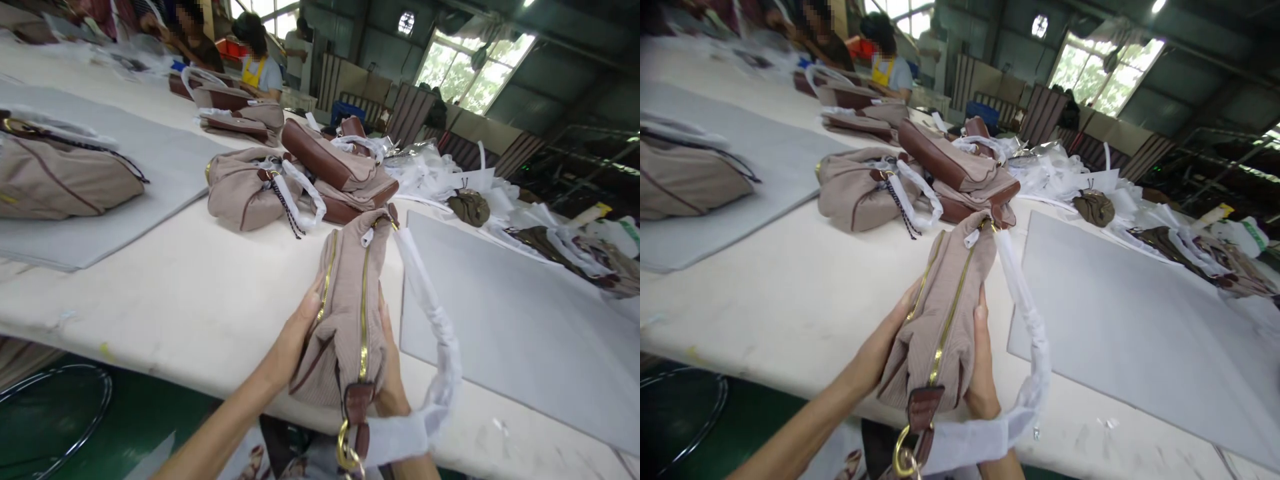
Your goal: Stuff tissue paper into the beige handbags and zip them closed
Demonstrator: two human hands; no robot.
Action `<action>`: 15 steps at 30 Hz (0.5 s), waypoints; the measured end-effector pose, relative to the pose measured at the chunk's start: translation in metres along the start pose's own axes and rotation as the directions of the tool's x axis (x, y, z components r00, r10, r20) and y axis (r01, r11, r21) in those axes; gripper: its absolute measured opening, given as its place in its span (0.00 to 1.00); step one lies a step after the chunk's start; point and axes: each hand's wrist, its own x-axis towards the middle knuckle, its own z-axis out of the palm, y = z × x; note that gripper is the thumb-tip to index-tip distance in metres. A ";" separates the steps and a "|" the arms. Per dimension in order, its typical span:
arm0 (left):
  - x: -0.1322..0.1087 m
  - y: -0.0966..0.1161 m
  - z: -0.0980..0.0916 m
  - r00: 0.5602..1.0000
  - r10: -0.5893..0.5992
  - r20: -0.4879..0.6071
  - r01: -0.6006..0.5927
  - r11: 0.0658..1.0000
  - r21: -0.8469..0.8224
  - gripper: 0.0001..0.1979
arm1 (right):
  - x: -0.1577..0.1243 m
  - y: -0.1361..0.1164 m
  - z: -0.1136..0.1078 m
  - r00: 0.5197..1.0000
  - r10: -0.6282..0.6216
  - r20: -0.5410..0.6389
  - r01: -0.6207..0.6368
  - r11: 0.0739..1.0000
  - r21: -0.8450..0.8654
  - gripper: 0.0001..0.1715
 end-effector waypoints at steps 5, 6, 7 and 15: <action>-0.005 0.000 -0.004 0.999 0.051 -0.012 -0.050 0.999 0.019 0.35 | 0.005 0.017 0.006 0.996 -0.052 -0.079 0.045 0.995 -0.087 0.44; -0.005 0.000 -0.005 0.997 0.073 -0.011 -0.073 0.997 0.029 0.35 | 0.005 0.022 0.008 0.993 -0.070 -0.096 0.057 0.989 -0.138 0.46; -0.004 -0.001 -0.006 0.996 0.089 -0.009 -0.089 0.995 0.039 0.34 | 0.003 0.027 0.009 0.993 -0.090 -0.082 0.075 0.981 -0.178 0.47; -0.007 0.004 -0.038 0.997 0.069 -0.041 -0.064 0.992 0.113 0.36 | -0.045 0.037 -0.042 0.937 -0.274 0.217 0.348 0.781 -0.519 0.38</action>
